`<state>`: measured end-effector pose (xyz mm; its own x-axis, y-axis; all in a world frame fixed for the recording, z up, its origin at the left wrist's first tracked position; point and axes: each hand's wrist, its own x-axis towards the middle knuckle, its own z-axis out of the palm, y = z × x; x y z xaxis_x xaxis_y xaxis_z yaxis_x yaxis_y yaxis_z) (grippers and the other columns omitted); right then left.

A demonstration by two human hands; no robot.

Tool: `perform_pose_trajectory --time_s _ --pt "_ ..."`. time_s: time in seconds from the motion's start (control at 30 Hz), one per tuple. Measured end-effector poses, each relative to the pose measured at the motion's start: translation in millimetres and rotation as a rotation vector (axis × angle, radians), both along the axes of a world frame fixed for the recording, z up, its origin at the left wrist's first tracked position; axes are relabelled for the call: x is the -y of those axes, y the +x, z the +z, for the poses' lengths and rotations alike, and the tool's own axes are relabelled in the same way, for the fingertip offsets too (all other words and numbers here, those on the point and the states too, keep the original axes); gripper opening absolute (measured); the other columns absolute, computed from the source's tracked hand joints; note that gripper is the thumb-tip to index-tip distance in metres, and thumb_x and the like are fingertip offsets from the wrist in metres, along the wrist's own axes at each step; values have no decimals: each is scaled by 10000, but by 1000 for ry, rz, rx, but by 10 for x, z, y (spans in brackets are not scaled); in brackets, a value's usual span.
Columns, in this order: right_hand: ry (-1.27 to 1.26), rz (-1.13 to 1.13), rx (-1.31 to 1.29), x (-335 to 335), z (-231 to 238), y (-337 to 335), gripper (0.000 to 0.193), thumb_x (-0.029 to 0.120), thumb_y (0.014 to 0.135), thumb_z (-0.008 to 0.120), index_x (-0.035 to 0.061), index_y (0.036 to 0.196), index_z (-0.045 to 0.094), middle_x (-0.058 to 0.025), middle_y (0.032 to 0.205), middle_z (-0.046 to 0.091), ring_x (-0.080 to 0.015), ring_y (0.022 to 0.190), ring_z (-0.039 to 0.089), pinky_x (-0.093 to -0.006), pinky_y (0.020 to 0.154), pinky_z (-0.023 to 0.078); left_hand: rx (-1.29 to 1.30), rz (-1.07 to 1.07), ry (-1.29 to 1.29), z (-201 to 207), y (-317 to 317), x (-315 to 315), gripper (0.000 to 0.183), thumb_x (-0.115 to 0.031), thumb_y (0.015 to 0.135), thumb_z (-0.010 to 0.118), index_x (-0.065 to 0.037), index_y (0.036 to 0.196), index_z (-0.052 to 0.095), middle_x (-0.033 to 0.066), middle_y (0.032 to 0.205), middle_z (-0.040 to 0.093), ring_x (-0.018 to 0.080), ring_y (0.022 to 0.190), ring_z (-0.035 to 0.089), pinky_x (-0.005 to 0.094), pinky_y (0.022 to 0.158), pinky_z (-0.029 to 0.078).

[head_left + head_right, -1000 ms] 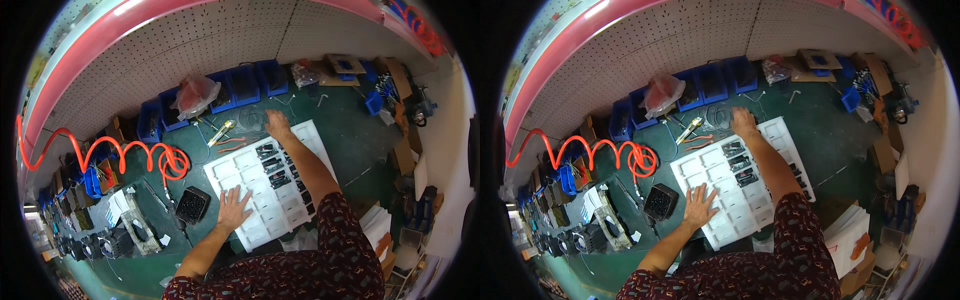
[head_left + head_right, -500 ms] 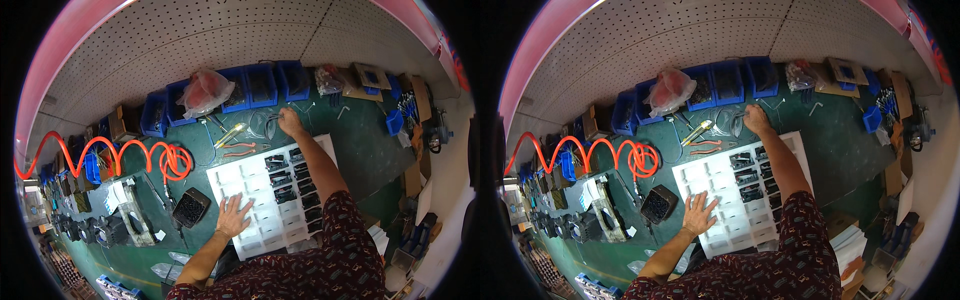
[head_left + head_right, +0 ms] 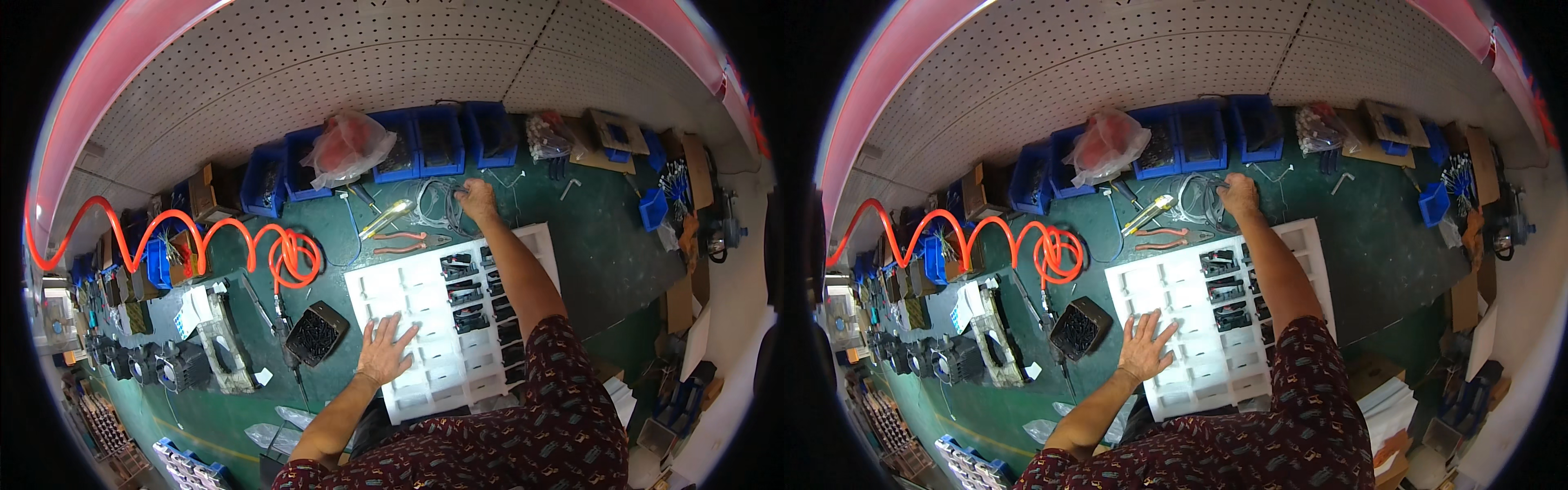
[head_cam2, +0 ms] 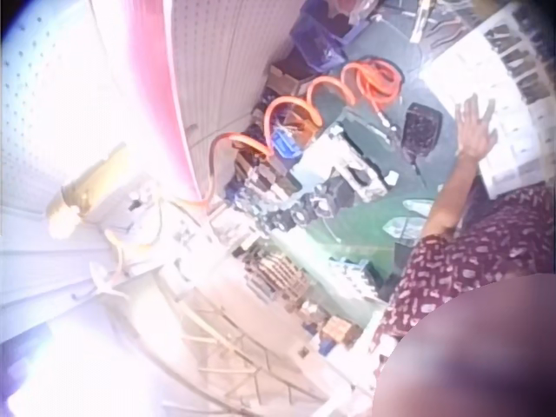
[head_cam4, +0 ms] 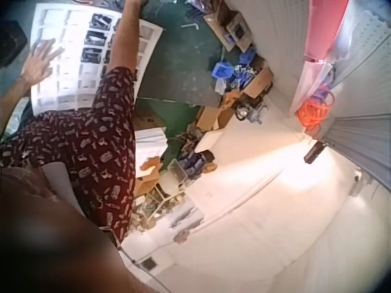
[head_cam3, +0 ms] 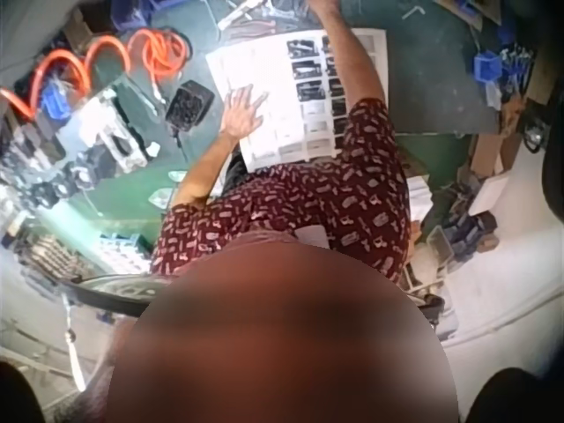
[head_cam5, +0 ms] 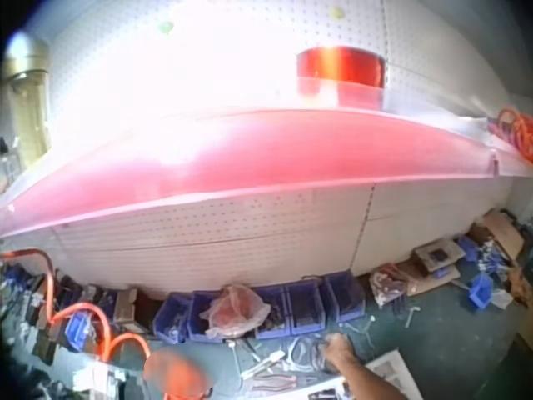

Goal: The person assembles small electronic components on a workbench, handling wires and circular metal housings. They connect wires to the components, adjust parts by hand, and place finished units on the table.

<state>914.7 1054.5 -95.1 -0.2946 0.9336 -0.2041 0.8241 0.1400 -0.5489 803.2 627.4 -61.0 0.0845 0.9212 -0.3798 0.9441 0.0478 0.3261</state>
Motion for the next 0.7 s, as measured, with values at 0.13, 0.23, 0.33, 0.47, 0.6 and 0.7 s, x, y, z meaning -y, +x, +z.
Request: perform_pose_trajectory --time_s 0.13,0.23,0.33,0.47,0.6,0.7 --pt "72 8 -32 9 209 167 266 223 829 817 46 1021 767 -233 1015 750 -423 989 720 -485 863 581 -2 10 7 1 10 3 769 -529 930 631 -311 1619 369 195 1683 239 393 1540 239 628 1251 98" --pt "136 43 -52 65 360 213 242 207 815 816 30 969 753 -244 984 739 -446 985 708 -499 838 572 -10 15 0 46 16 2 783 -534 930 625 -313 1629 349 193 1686 236 389 1546 232 621 1260 87" --pt "168 39 -150 92 420 288 234 195 833 816 -3 927 734 -194 888 753 -383 871 731 -455 796 570 -11 0 -4 89 11 -8 804 -531 933 621 -311 1644 316 194 1690 229 387 1551 225 617 1267 79" --pt "-158 -2 -586 233 587 416 191 175 883 798 14 870 696 -41 729 652 -160 624 591 -326 557 465 -16 -33 59 31 4 -2 823 -524 941 611 -299 1659 279 196 1697 216 392 1548 236 624 1267 81" --pt "-686 -147 -923 919 1128 354 130 152 969 744 67 927 656 31 751 601 -26 538 440 -206 418 269 140 -9 128 139 -109 74 852 -462 916 661 -228 1653 303 231 1669 270 409 1537 263 629 1260 107" --pt "-713 -145 -1025 1673 1398 149 119 154 994 729 64 980 652 6 848 647 -31 549 441 -204 432 305 497 241 343 156 -195 123 707 -303 919 728 -104 1550 478 263 1555 454 419 1452 418 546 1230 272"
